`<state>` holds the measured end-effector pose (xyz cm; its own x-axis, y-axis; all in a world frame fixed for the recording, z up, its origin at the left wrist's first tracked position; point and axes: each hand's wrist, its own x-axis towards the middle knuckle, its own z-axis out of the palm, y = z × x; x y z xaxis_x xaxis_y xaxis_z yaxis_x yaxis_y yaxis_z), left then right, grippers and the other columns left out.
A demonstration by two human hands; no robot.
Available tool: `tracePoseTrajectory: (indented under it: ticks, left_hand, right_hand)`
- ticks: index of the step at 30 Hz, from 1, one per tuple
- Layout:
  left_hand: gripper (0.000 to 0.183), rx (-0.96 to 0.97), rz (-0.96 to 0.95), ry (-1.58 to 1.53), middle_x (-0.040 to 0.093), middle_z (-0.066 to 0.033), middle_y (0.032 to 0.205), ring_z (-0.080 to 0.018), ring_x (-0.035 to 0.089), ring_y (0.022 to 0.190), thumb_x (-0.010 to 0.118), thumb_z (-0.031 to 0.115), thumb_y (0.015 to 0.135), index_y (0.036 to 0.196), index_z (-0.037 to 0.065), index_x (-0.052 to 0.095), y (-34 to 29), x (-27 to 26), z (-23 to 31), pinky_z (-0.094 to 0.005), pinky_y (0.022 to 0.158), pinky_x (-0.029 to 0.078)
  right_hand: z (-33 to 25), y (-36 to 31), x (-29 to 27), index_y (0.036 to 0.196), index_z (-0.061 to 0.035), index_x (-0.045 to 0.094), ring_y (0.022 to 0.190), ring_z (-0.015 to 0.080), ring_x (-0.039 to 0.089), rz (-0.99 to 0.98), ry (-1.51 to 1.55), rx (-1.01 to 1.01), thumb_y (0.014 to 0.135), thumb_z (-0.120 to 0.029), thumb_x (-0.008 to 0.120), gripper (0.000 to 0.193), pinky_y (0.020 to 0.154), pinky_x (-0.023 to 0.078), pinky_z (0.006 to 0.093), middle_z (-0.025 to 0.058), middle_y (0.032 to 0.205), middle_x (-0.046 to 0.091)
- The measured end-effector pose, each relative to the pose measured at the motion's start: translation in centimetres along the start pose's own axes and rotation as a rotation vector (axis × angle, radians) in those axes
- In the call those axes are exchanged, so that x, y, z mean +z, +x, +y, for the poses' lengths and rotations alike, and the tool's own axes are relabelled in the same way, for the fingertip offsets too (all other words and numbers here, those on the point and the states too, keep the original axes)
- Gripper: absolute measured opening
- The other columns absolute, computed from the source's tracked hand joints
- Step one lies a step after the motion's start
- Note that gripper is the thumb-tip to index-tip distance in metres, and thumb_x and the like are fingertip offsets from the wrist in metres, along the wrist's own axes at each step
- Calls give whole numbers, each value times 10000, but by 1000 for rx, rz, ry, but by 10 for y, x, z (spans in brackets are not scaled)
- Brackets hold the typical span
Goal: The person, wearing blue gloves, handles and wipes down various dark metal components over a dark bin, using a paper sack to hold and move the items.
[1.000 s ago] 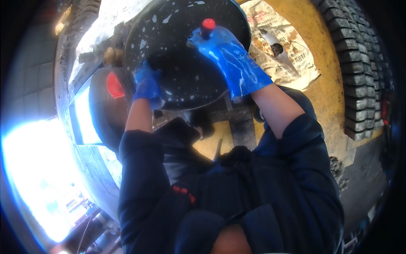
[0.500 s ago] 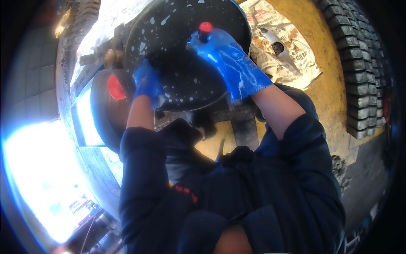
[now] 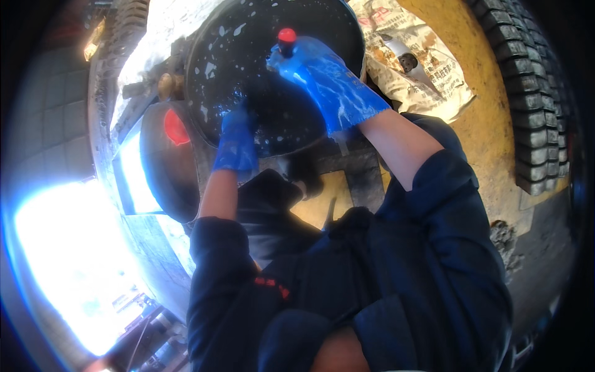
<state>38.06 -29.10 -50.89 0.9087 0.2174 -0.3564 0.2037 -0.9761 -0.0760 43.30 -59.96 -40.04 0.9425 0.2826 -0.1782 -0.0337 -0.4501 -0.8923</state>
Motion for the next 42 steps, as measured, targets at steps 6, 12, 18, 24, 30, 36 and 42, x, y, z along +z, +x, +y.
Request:
tracePoseTrajectory:
  ticks: [6, 12, 18, 24, 30, 36, 42]
  left_hand:
    - [658, 152, -92, -255, 711, -211, 1243, -363, 694, 1141, 797, 375, 835, 1380, 59, 609, -7, -32, 19, -450, 978, 539]
    - [523, 88, -192, -197, 733, -175, 1172, -294, 722, 1030, 771, 212, 883, 1340, 11, 618, -13, -51, 27, -372, 900, 574]
    - [518, 108, -262, -429, 726, -156, 1216, -270, 714, 1082, 771, 289, 875, 1330, 72, 653, -43, -44, 60, -398, 917, 570]
    - [586, 229, -441, -1074, 747, -105, 1169, -281, 722, 1073, 867, 188, 751, 1302, 137, 674, -53, -9, 73, -393, 946, 572]
    - [525, 411, -136, -778, 705, -146, 1214, -352, 675, 1124, 823, 379, 734, 1202, 170, 708, -58, 18, 97, -456, 945, 556]
    - [329, 437, -120, 90, 713, -261, 1145, -429, 707, 1034, 624, 173, 914, 1153, -45, 686, -97, -54, 172, -461, 874, 585]
    - [322, 457, 33, 281, 728, -191, 1107, -349, 718, 981, 650, 153, 929, 1190, -35, 672, -76, 9, 138, -429, 873, 581]
  right_hand:
    - [11, -9, 7, 991, -97, 733, 928, 373, 715, 69, 33, -26, 989, -402, 524, 369, 832, 549, 481, 177, 939, 738]
    - [5, -12, 13, 878, -82, 719, 855, 384, 715, 294, 94, -178, 1036, -390, 451, 438, 762, 545, 494, 204, 863, 726]
    - [13, -10, 0, 904, -89, 733, 867, 368, 717, 242, 78, -85, 1020, -397, 493, 407, 784, 544, 476, 195, 871, 732]
    - [8, -5, -14, 1069, -117, 774, 963, 326, 722, 63, 37, 41, 940, -422, 650, 353, 898, 548, 427, 151, 965, 754]
    - [-6, -9, -13, 1161, -133, 752, 1058, 367, 708, 4, 55, 38, 933, -408, 626, 379, 951, 549, 456, 146, 1075, 755]
    - [13, -4, -13, 1157, -135, 753, 1063, 373, 707, 45, 93, 27, 922, -388, 648, 362, 958, 547, 459, 154, 1100, 750]
    - [14, -7, -9, 1141, -122, 761, 1078, 378, 706, 121, 103, -6, 909, -406, 665, 379, 958, 550, 470, 165, 1117, 747]
